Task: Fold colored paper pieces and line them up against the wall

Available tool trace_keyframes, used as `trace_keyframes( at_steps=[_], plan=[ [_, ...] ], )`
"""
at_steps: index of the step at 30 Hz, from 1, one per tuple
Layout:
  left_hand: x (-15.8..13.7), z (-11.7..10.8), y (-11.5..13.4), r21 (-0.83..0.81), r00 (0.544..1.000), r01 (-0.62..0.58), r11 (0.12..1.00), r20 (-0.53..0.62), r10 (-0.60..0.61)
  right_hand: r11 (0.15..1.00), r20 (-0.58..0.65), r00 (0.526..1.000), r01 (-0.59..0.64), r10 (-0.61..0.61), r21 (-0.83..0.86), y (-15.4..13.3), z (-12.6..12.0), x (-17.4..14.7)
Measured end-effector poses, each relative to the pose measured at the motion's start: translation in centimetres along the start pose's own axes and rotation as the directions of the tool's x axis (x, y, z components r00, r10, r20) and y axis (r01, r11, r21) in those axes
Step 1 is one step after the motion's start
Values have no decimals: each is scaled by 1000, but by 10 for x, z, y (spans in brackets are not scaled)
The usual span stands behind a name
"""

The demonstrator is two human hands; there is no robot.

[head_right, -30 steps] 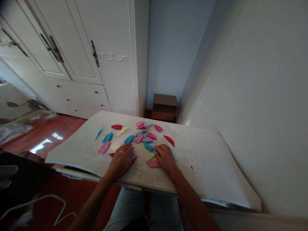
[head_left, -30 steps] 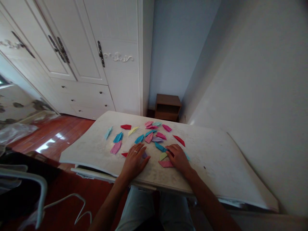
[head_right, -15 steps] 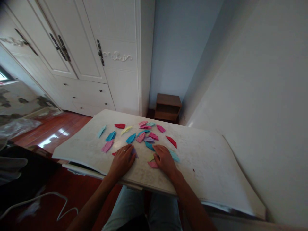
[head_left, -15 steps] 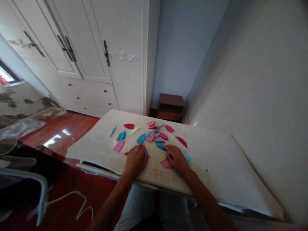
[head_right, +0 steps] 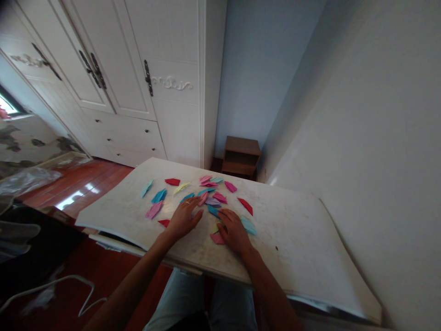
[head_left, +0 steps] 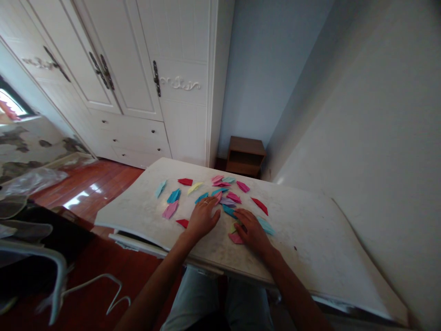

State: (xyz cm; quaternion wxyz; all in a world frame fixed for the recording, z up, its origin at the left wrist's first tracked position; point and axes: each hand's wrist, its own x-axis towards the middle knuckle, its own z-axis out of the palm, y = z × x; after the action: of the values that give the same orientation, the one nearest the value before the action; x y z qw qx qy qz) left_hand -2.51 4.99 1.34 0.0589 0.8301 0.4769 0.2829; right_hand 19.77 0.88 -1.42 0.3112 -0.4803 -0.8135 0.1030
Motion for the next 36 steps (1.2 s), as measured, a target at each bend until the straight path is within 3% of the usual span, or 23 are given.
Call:
trace_keyframes(
  at_steps=[3,6,13,19,21,23,27,31,36],
  plan=[
    [19,10,5,24,989,-32,999,143,28,1000,-21,1000,4,-4,11,1,-1,0],
    [21,13,8,71,979,-54,996,200,39,1000,-45,999,-1,2,24,3,-1,-1],
    [-15,-14,-2,54,992,-38,998,124,31,999,-59,998,3,0,39,-1,-6,7],
    [-30,-14,-13,60,999,-2,998,43,0,995,-78,994,74,-79,-61,2,-16,58],
    [-33,-9,-15,47,1000,14,999,-3,-14,985,-40,994,96,-102,-143,10,-12,85],
    [-34,-6,-17,28,999,26,999,-40,-25,956,82,994,90,-70,-279,19,-5,112],
    [-36,-6,-16,-15,996,47,999,-70,-47,936,203,977,129,-64,-327,32,9,147],
    [-37,-8,-16,-65,997,53,996,-48,-57,910,286,958,126,-8,-394,35,6,145],
    [-37,-7,-17,-91,997,57,994,-40,-61,855,288,949,45,125,-517,30,-8,129]
  ],
)
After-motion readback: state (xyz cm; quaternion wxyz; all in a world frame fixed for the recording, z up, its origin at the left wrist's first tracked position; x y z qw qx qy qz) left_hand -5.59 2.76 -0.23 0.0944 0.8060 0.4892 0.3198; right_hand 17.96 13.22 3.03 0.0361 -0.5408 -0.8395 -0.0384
